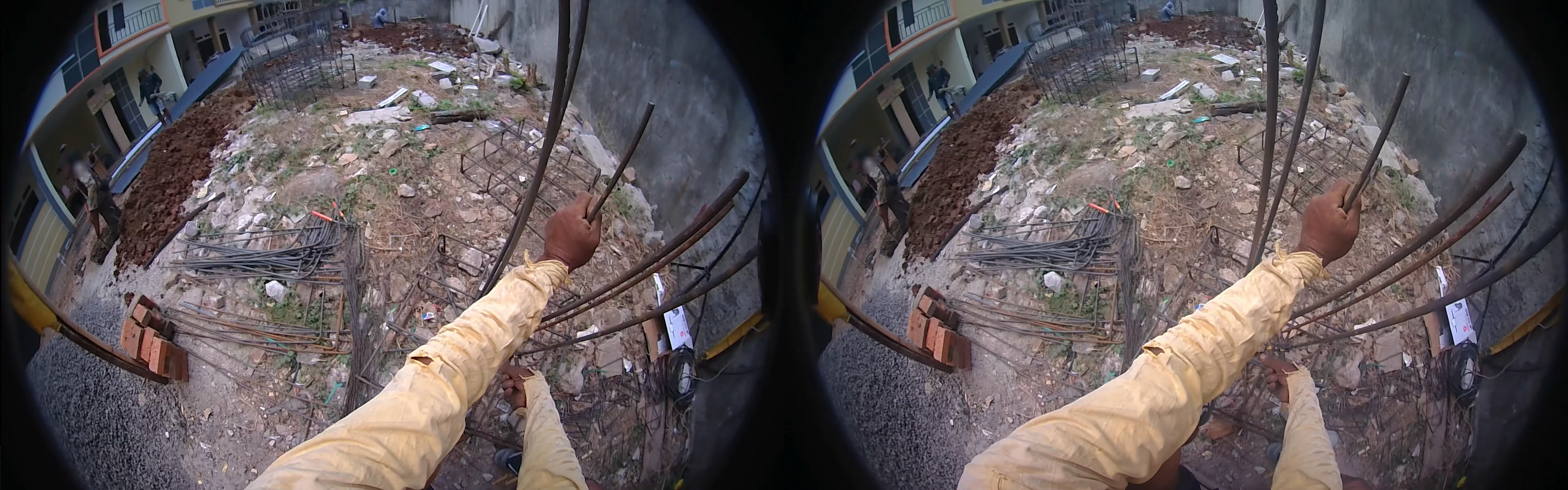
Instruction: The person assembles a rebar cage by positioning vertical steel bars and tying them together with wire. They place a pre-bent rebar ring around the vertical bars and secure it by twisting wire ties at multiple intersections.
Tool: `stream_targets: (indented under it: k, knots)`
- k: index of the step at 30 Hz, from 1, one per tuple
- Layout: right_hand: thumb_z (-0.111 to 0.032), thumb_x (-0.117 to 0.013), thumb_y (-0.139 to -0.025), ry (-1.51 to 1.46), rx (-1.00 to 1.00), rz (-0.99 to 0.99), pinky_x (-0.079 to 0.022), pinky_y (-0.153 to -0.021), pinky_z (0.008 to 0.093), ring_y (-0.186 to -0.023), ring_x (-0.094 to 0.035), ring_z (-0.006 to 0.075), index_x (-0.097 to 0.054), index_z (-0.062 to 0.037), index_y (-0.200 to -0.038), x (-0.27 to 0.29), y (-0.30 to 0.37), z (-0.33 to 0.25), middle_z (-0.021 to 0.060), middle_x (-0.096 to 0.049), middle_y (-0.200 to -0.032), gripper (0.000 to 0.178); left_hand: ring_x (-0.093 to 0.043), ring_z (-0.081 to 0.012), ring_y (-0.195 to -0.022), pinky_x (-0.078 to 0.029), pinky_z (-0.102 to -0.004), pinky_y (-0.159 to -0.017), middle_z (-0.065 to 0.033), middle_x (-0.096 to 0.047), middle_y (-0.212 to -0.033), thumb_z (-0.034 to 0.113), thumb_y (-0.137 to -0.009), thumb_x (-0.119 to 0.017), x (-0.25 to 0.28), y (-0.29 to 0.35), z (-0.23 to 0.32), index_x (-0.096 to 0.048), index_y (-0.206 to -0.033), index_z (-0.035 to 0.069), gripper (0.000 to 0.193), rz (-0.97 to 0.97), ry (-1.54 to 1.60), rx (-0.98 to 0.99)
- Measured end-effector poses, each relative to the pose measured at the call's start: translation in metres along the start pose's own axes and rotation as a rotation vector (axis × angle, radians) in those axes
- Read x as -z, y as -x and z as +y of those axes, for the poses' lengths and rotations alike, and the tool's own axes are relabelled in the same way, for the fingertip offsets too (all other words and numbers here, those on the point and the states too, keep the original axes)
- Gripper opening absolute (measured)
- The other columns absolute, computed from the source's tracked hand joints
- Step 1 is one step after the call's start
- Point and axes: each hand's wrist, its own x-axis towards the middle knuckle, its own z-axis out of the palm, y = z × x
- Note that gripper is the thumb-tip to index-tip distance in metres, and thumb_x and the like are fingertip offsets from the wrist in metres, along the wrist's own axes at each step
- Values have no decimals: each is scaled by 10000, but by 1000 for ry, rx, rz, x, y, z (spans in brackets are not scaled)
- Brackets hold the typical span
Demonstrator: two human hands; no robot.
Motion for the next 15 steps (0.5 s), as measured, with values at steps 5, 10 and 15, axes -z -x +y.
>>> stream_targets:
  k: [5, 10, 15]
  knots:
    - [-296, -799, -775, -427, -141, -248, -446, -442, 245, -518, -552, 151, -567, -127, -972, 12, -3, 18, 30, -580, -675, 349, -589, -458, -722, -446, -544, -618, -209, -596, -719, 221, -860, -579, -3, 0, 3, -499, -896, 83, 163, 8, 15, -9]
    - [-362, -684, -801, 861, 414, 707, -531, -723, 470, -812, -632, 380, -487, -24, -1152, -23, 21, 25, 171, -613, -967, 526, -589, -464, -742, -447, -547, -625, -215, -597, -726, 214, -854, -585, -5, 4, 3, -492, -906, 84, 168, -12, 5, -13]
    - [-359, -552, -886, 1236, 324, 863, -470, -881, 537, -1017, -593, 486, -466, 42, -1221, -64, 43, 15, 321, -575, -1101, 529, -590, -440, -667, -440, -498, -568, -202, -565, -653, 175, -874, -583, 3, 6, 1, -506, -850, 61, 140, 41, -7, -43]
